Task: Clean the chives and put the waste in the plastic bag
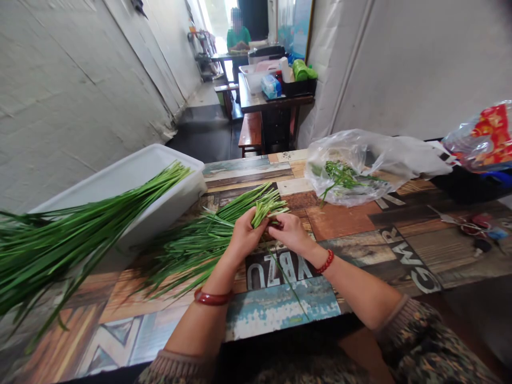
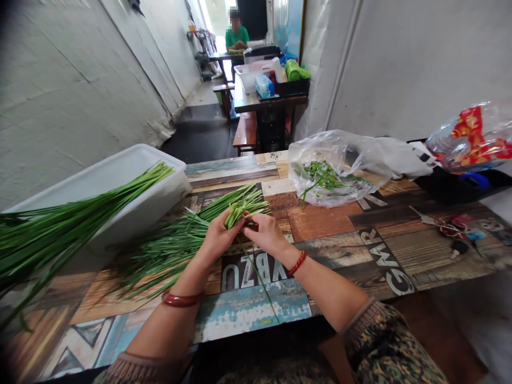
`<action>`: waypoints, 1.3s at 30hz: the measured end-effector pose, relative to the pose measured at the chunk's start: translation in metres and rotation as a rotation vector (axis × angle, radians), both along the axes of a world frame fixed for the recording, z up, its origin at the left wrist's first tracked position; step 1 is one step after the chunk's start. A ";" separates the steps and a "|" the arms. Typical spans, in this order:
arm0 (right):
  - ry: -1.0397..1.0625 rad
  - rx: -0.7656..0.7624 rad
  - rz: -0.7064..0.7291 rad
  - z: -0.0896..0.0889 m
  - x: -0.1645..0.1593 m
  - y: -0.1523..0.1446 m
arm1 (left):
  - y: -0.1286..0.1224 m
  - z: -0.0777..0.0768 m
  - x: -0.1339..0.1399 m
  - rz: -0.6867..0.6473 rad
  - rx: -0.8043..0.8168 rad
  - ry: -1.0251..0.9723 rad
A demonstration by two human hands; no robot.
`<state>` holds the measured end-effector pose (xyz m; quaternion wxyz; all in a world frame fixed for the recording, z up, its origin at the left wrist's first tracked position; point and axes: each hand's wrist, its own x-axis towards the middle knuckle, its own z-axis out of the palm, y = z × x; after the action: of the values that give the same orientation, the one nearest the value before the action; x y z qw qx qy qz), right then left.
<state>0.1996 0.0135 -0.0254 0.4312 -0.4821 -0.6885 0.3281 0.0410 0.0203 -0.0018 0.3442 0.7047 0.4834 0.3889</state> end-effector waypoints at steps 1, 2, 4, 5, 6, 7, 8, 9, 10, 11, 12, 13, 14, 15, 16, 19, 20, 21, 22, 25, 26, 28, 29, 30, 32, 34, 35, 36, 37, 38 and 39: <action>-0.002 0.008 -0.011 0.000 -0.001 -0.001 | -0.001 0.000 0.001 -0.007 0.001 0.025; 0.013 0.011 -0.014 0.000 -0.002 -0.001 | -0.002 -0.001 0.002 -0.011 0.009 0.052; 0.065 0.004 0.005 0.001 -0.002 -0.001 | -0.003 0.000 0.003 -0.010 0.044 0.106; 0.089 -0.003 0.011 0.002 -0.001 -0.001 | -0.003 0.000 0.003 -0.006 0.066 0.126; 0.109 -0.010 0.008 0.002 0.000 0.000 | -0.003 0.001 0.003 -0.002 0.085 0.139; 0.129 -0.019 -0.001 0.003 0.001 0.001 | -0.003 0.002 0.002 0.005 0.101 0.148; 0.153 -0.032 -0.019 0.005 0.003 0.002 | -0.002 0.003 0.001 0.014 0.114 0.159; 0.180 -0.049 -0.042 0.005 0.006 0.003 | -0.002 0.004 0.000 0.027 0.127 0.175; 0.213 -0.066 -0.068 0.006 0.009 0.004 | -0.001 0.005 -0.002 0.043 0.140 0.201; 0.248 -0.083 -0.090 0.007 0.012 0.005 | -0.001 0.006 -0.003 0.057 0.154 0.236; 0.280 -0.093 -0.102 0.007 0.014 0.005 | -0.001 0.007 -0.004 0.065 0.166 0.278; 0.302 -0.095 -0.105 0.007 0.017 0.006 | -0.001 0.007 -0.004 0.064 0.173 0.318; 0.312 -0.089 -0.100 0.007 0.019 0.007 | -0.002 0.008 -0.004 0.054 0.173 0.348; 0.313 -0.080 -0.088 0.007 0.021 0.007 | -0.003 0.008 -0.004 0.040 0.166 0.366; 0.308 -0.072 -0.073 0.007 0.022 0.007 | -0.004 0.008 -0.004 0.026 0.155 0.371; 0.278 -0.060 -0.037 0.008 0.024 0.006 | -0.005 0.007 -0.002 -0.005 0.136 0.343; 0.263 -0.055 -0.024 0.008 0.024 0.006 | -0.004 0.007 -0.001 -0.016 0.147 0.335; 0.245 -0.049 -0.006 0.010 0.024 0.005 | -0.004 0.007 -0.001 -0.028 0.167 0.334; 0.227 -0.039 0.014 0.011 0.025 0.004 | -0.004 0.008 0.000 -0.042 0.188 0.344; 0.166 0.034 0.074 0.017 0.024 -0.001 | -0.004 0.010 0.001 -0.063 0.223 0.446; 0.144 0.069 0.087 0.018 0.023 -0.003 | -0.005 0.011 0.002 -0.063 0.224 0.496; 0.104 0.121 0.113 0.019 0.022 -0.005 | -0.007 0.012 0.003 -0.053 0.226 0.597; 0.089 0.126 0.128 0.018 0.022 -0.006 | -0.009 0.012 0.004 -0.050 0.231 0.643; 0.079 0.117 0.142 0.018 0.022 -0.006 | -0.010 0.013 0.005 -0.051 0.234 0.685; 0.067 0.083 0.162 0.017 0.023 -0.005 | -0.011 0.013 0.006 -0.058 0.236 0.749; 0.080 0.071 0.149 0.019 0.026 -0.005 | -0.012 0.013 0.007 -0.061 0.228 0.789; 0.103 0.075 0.133 0.021 0.028 -0.005 | -0.012 0.013 0.007 -0.059 0.224 0.811; 0.142 0.078 0.121 0.023 0.029 -0.005 | -0.012 0.013 0.007 -0.055 0.223 0.834; 0.192 0.077 0.122 0.025 0.029 -0.006 | -0.012 0.014 0.008 -0.053 0.226 0.858; 0.243 0.068 0.144 0.027 0.029 -0.007 | -0.013 0.015 0.008 -0.051 0.232 0.883; 0.283 0.053 0.187 0.028 0.028 -0.009 | -0.013 0.015 0.009 -0.048 0.240 0.907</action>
<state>0.2274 0.0048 0.0026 0.5037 -0.3536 -0.6712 0.4132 0.0497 0.0073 0.0133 0.0230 0.8494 0.5201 0.0866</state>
